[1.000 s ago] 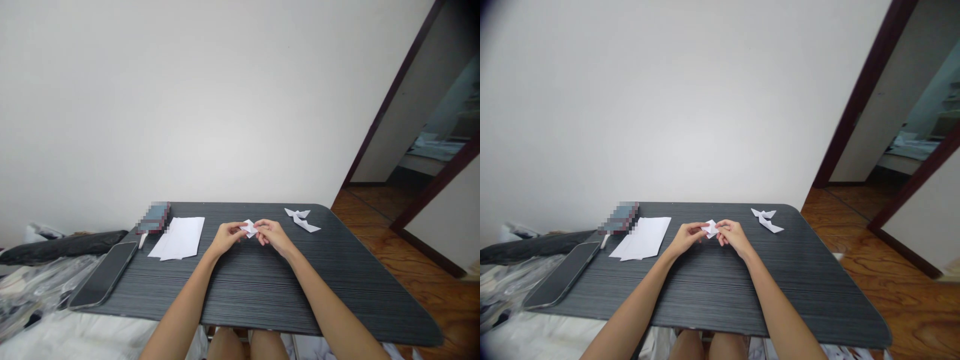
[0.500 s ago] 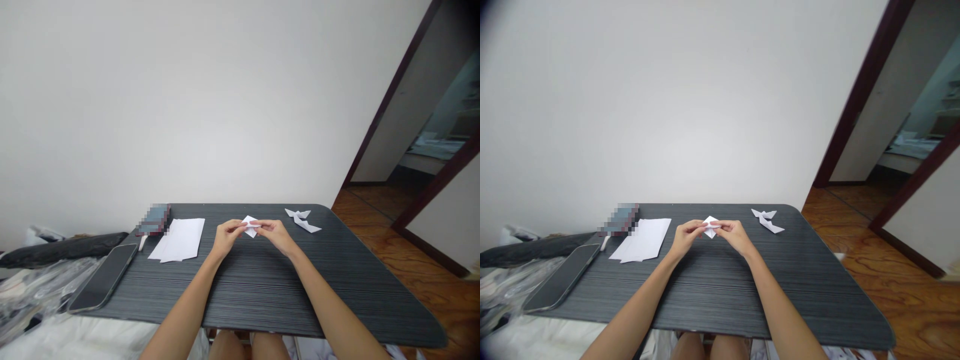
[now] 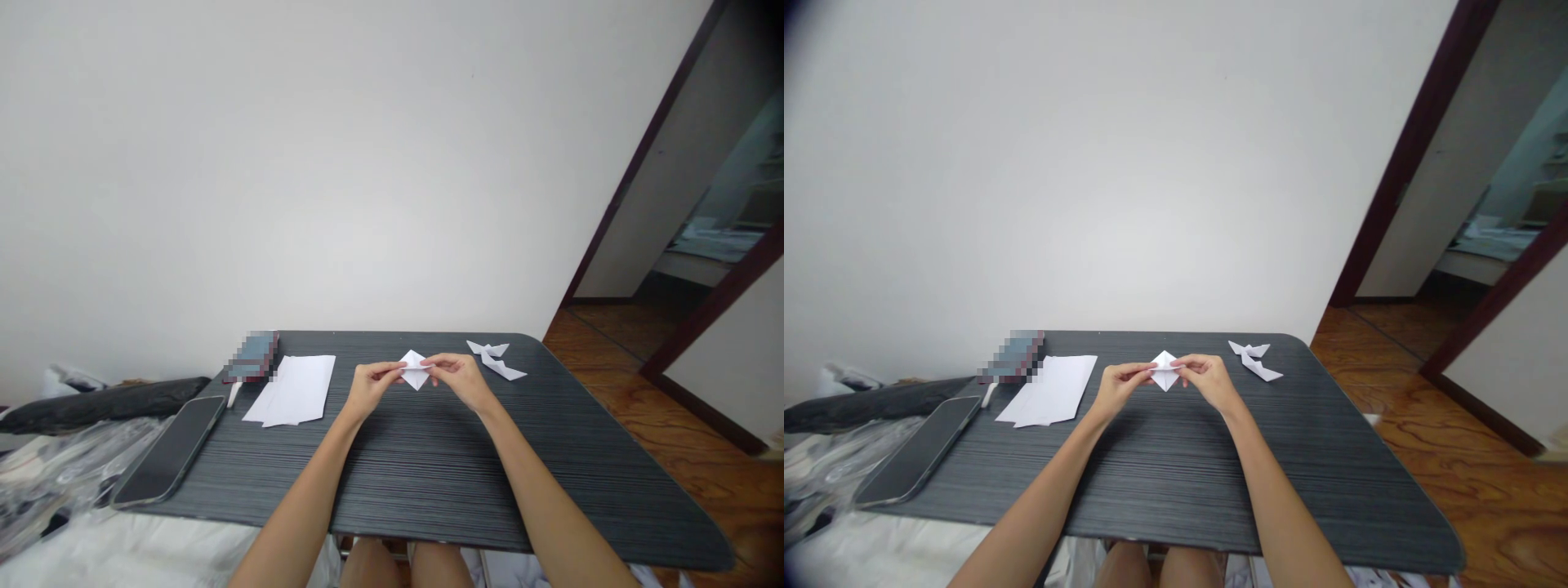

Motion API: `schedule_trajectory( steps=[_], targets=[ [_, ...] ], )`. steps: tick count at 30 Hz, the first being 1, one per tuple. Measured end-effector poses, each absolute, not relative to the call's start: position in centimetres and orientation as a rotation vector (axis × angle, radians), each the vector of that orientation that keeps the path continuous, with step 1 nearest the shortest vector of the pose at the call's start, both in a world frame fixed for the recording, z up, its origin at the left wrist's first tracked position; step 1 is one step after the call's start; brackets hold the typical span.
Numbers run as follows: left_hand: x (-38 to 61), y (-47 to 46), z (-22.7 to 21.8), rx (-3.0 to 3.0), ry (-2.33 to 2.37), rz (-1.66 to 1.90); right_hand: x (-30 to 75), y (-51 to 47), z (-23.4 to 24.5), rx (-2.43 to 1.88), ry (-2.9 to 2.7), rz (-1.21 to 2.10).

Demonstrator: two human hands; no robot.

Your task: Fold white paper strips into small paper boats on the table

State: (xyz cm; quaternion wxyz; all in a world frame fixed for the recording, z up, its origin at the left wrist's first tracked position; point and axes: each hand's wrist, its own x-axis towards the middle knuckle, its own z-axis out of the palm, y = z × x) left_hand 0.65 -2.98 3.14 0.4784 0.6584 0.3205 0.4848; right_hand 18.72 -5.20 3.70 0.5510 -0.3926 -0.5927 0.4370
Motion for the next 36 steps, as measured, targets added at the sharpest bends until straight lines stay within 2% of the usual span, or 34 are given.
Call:
schedule_trajectory(
  steps=[9,21,28,36],
  targets=[
    [0.4,-3.1,3.4,1.668,0.781,1.159,19.3,-5.3,3.9,-0.894,-1.561,1.015],
    [1.6,-3.4,3.0,1.414,0.821,1.248,17.6,-5.2,3.5,-0.947,-1.276,0.991],
    [1.3,-3.1,3.0,1.641,0.761,1.117,17.4,-5.2,3.5,-0.94,-1.345,0.997],
    [1.0,-3.0,2.8,1.792,0.818,1.122,17.7,-5.2,3.7,-0.883,-1.49,0.949]
  ],
)
